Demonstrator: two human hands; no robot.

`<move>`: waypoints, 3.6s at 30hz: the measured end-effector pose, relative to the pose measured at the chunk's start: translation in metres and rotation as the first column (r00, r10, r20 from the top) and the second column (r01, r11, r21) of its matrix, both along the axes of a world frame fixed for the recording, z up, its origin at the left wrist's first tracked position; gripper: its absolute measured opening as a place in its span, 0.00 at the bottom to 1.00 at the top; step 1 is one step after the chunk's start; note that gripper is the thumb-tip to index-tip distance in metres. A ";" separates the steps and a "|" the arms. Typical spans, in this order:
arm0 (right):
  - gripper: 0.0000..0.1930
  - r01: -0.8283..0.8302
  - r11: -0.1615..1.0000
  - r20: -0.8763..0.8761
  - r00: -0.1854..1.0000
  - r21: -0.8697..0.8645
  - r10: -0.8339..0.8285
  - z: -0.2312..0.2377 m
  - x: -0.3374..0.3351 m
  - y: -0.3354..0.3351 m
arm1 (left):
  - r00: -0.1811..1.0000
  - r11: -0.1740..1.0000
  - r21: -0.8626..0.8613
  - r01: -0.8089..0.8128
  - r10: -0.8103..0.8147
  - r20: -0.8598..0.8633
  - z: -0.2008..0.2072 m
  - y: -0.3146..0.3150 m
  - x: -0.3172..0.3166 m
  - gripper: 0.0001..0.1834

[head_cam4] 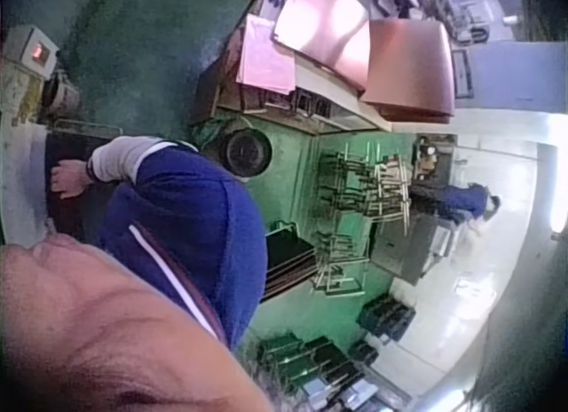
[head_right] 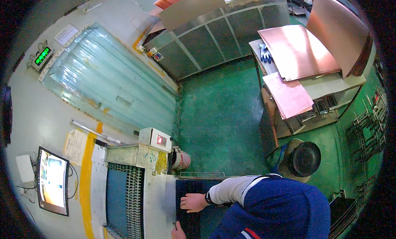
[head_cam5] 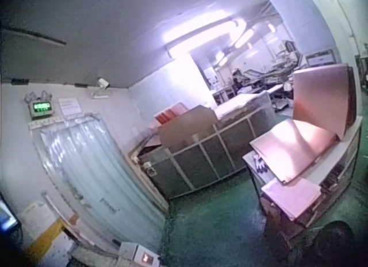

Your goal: Manually feeding metal sheets into a processing machine and stacking them in a rack.

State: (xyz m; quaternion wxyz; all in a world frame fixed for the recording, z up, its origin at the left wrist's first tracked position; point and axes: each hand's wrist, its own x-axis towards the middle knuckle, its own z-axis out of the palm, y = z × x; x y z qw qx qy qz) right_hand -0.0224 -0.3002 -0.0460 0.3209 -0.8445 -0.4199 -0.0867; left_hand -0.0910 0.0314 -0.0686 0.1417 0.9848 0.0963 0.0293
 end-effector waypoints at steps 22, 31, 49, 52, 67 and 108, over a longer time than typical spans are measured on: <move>0.23 0.005 1.000 0.031 0.999 0.012 -0.005 -0.006 0.001 0.002 | 0.990 0.996 0.044 -0.077 0.082 -0.117 0.011 -0.006 0.001 0.46; 0.22 0.000 1.000 0.025 1.000 0.032 -0.001 -0.006 0.000 0.003 | 0.994 0.996 0.067 -0.059 0.065 -0.085 0.010 -0.005 -0.001 0.43; 0.22 0.007 0.999 0.019 1.000 0.036 -0.008 -0.010 0.001 0.002 | 0.984 0.996 0.070 -0.064 0.075 -0.163 0.035 -0.028 -0.003 0.44; 0.22 0.005 0.999 0.018 1.000 0.033 -0.006 -0.010 0.002 0.003 | 0.981 0.995 0.063 -0.075 0.085 -0.176 0.042 -0.031 -0.005 0.44; 0.21 0.016 0.999 0.064 0.998 0.036 -0.019 -0.008 0.002 0.005 | 0.988 0.998 0.034 -0.051 0.055 -0.143 0.024 -0.015 -0.003 0.43; 0.21 0.018 0.998 0.065 0.998 0.056 -0.022 -0.008 0.001 0.003 | 0.986 0.998 0.024 -0.059 0.062 -0.154 0.033 -0.025 -0.006 0.43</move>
